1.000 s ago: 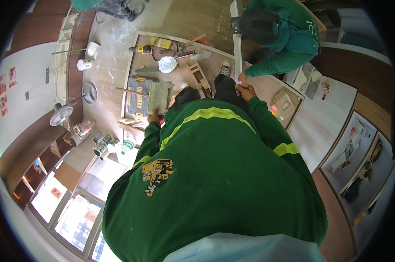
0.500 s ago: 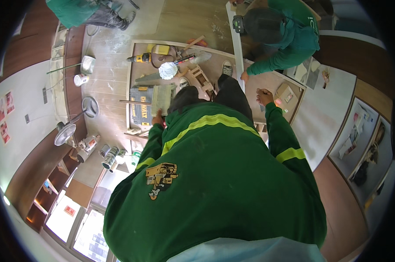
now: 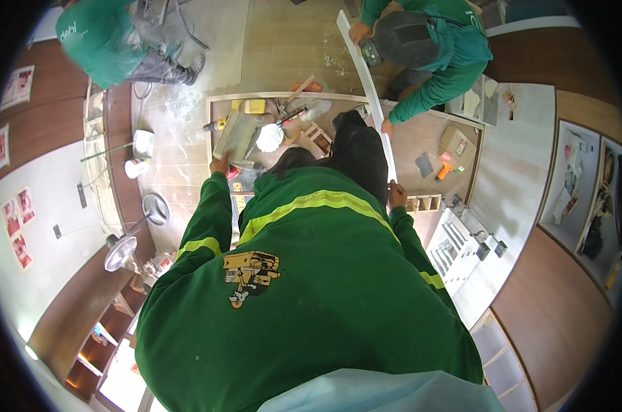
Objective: The person measures the interior dimensions of a wall-mounted cabinet using a tape measure and records the values on a notepad. They measure the height, width, and depth of the cabinet compartments multiple times to ensure accuracy.
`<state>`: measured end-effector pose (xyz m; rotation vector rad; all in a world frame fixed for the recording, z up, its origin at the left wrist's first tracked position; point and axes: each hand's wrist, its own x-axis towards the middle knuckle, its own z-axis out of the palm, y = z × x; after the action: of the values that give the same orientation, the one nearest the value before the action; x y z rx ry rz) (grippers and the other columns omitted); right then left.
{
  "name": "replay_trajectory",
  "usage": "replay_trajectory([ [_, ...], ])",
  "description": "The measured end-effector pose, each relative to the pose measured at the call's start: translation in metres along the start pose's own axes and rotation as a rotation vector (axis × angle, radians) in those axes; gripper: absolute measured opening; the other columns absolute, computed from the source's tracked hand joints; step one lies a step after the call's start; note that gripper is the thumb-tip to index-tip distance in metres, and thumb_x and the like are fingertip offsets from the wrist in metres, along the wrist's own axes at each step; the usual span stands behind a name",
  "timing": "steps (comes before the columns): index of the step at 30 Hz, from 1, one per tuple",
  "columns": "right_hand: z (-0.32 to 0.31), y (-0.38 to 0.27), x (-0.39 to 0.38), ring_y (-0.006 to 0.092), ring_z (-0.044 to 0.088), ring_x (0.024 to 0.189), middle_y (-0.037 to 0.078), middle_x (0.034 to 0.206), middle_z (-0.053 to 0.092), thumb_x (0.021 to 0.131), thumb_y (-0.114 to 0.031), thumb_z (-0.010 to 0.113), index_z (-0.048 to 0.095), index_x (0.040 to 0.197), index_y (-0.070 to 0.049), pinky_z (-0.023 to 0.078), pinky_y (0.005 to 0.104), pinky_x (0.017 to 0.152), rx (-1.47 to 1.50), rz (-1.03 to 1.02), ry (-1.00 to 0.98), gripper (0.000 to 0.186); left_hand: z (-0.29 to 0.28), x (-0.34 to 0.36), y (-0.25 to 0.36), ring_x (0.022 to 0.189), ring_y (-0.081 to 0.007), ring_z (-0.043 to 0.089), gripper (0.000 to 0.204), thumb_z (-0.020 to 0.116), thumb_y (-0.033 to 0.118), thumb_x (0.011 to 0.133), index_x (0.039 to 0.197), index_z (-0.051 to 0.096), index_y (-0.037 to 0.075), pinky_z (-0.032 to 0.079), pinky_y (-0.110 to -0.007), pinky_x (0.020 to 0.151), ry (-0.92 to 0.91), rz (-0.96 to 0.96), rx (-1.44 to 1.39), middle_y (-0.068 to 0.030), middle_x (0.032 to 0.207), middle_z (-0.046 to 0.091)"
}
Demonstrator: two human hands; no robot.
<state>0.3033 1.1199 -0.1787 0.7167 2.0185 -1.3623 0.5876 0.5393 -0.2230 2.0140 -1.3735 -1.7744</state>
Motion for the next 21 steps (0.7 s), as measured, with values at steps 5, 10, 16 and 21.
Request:
replay_trajectory([
  [5,0.003,0.022,0.031,0.0122,0.051,0.05,0.002,0.069,0.058,0.1,-0.048,0.068,0.069,0.096,-0.008,0.044,0.0293,0.047,0.201,0.211,0.037,0.041,0.092,0.022,0.114,0.088,-0.0242,0.077,0.063,0.082,0.049,0.087,0.122,0.074,-0.002,0.062,-0.035,0.076,-0.109,0.224,0.429,-0.0161,0.104,0.078],
  [10,0.029,-0.004,0.076,0.0107,0.046,0.048,0.001,0.063,0.055,0.101,-0.044,0.069,0.069,0.094,-0.006,0.037,0.0274,0.044,0.44,0.334,0.12,0.039,0.195,0.035,0.262,0.08,-0.0296,0.077,0.063,0.07,0.064,0.088,0.107,0.078,0.004,0.06,-0.042,0.081,-0.15,0.436,1.051,-0.0155,0.084,0.077],
  [16,0.017,-0.041,0.124,0.013,0.055,0.052,0.0,0.068,0.06,0.1,-0.052,0.067,0.071,0.103,-0.007,0.04,0.0286,0.047,0.571,0.382,0.246,0.044,0.292,0.042,0.419,0.081,-0.0315,0.077,0.07,0.064,0.068,0.09,0.106,0.075,0.001,0.058,-0.048,0.087,-0.257,0.572,1.714,-0.016,0.077,0.076],
  [21,-0.007,-0.052,0.155,0.014,0.054,0.053,0.001,0.068,0.059,0.1,-0.053,0.066,0.07,0.102,-0.009,0.04,0.0302,0.048,0.586,0.417,0.29,0.044,0.374,0.011,0.534,0.069,-0.0267,0.077,0.056,0.072,0.056,0.087,0.095,0.079,0.001,0.062,-0.041,0.074,-0.23,0.48,1.765,-0.0165,0.082,0.077],
])
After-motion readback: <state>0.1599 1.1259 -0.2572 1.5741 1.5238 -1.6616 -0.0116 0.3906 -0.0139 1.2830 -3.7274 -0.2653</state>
